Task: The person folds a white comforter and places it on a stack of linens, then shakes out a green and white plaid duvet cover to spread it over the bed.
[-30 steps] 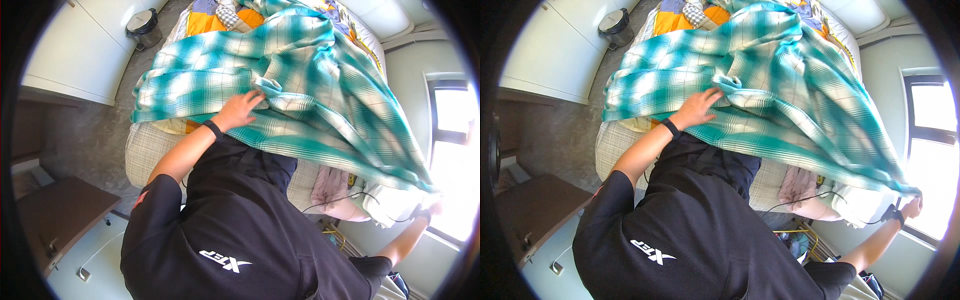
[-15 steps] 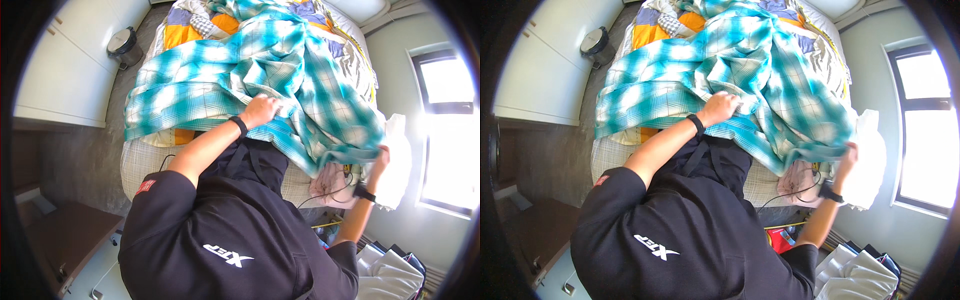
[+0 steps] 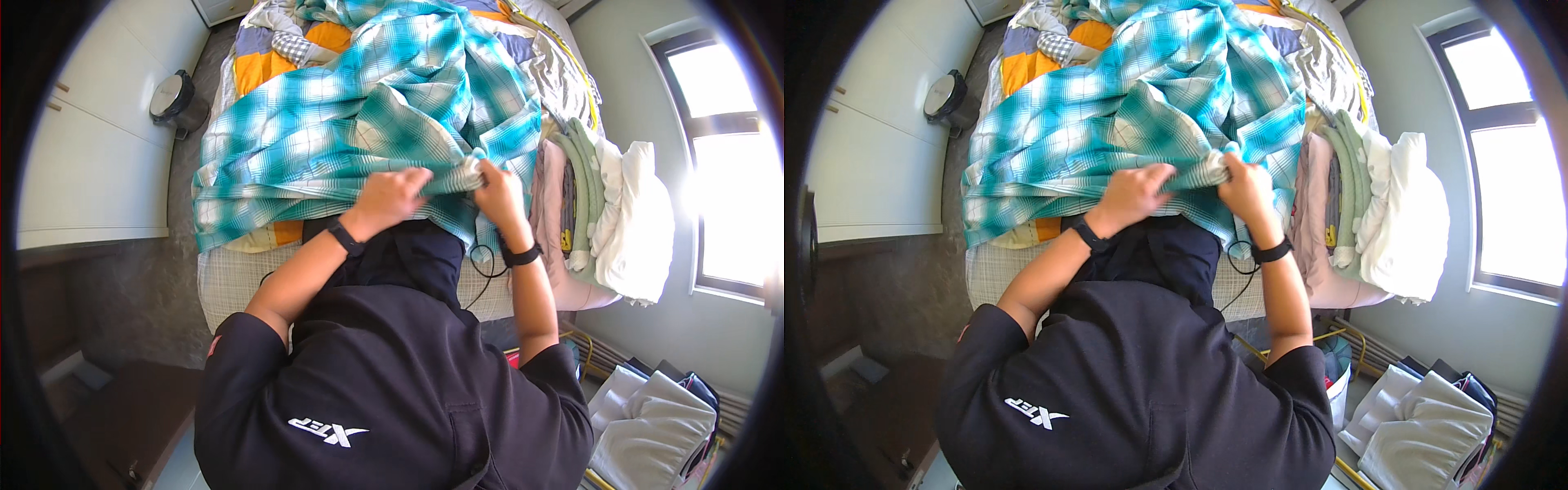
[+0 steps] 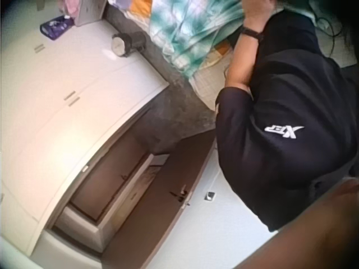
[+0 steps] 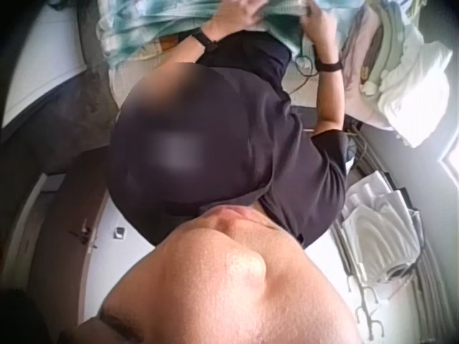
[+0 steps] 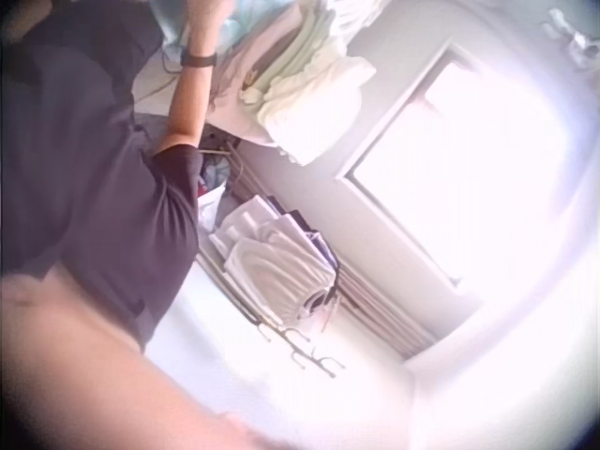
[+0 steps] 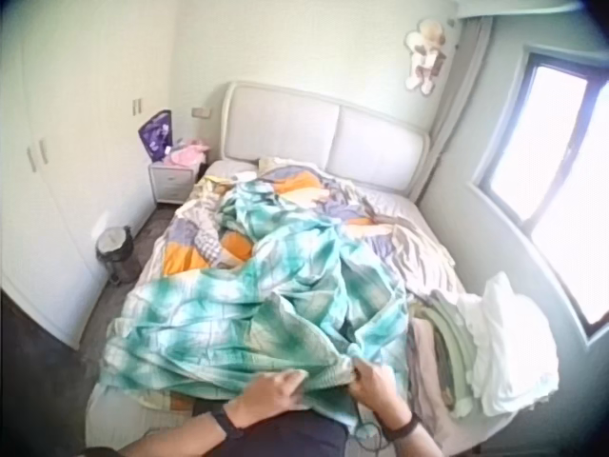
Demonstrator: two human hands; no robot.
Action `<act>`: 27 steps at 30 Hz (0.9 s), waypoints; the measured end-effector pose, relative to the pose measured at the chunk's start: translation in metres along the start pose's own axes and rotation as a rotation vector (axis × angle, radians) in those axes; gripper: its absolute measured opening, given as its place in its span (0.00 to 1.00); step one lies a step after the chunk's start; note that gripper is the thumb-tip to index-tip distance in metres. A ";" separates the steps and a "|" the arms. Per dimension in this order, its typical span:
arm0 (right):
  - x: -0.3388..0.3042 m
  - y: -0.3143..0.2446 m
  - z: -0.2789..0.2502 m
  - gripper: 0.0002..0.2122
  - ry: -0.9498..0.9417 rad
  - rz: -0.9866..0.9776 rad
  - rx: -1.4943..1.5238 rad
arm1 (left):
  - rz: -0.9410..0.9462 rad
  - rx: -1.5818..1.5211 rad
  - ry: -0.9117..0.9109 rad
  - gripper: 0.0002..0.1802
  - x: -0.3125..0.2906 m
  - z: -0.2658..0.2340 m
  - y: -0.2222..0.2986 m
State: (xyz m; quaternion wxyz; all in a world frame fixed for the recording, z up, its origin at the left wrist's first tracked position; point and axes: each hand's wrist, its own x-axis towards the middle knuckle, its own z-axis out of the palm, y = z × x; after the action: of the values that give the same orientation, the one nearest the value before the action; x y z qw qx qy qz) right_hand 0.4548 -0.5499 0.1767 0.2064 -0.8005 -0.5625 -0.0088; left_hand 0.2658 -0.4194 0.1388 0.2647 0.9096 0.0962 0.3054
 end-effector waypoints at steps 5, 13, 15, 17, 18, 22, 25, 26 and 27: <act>0.007 0.018 -0.041 0.07 0.111 0.062 -0.163 | -0.300 0.186 0.068 0.19 -0.033 -0.051 -0.088; 0.048 0.023 0.011 0.08 -0.082 -0.022 -0.368 | -0.126 0.524 0.403 0.17 0.000 -0.204 -0.080; 0.055 0.032 0.032 0.07 -0.069 -0.027 -0.336 | -0.185 0.525 0.501 0.17 0.000 -0.244 -0.081; 0.061 0.042 0.049 0.07 -0.101 0.104 -0.333 | -0.204 0.652 0.553 0.12 -0.002 -0.286 -0.083; 0.062 0.047 0.051 0.07 -0.089 0.109 -0.328 | -0.209 0.749 0.530 0.10 -0.005 -0.304 -0.086; 0.069 0.067 0.052 0.08 -0.190 0.193 -0.390 | -0.331 0.938 0.509 0.09 -0.027 -0.383 -0.098; 0.076 0.089 0.012 0.09 -0.206 0.250 -0.567 | -0.338 1.089 0.547 0.08 -0.027 -0.422 -0.100; 0.078 0.108 -0.004 0.10 -0.202 0.266 -0.621 | -0.331 1.097 0.540 0.08 -0.027 -0.433 -0.109; 0.071 0.160 -0.018 0.09 -0.094 0.290 -0.623 | -0.351 1.134 0.549 0.08 -0.027 -0.449 -0.126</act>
State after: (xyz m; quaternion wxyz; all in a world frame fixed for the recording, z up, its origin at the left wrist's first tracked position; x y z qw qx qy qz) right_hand 0.6294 -0.5375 0.1594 -0.0750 -0.8963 -0.4219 -0.1136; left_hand -0.0299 -0.1326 0.3587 -0.2442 0.7678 0.4536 0.3809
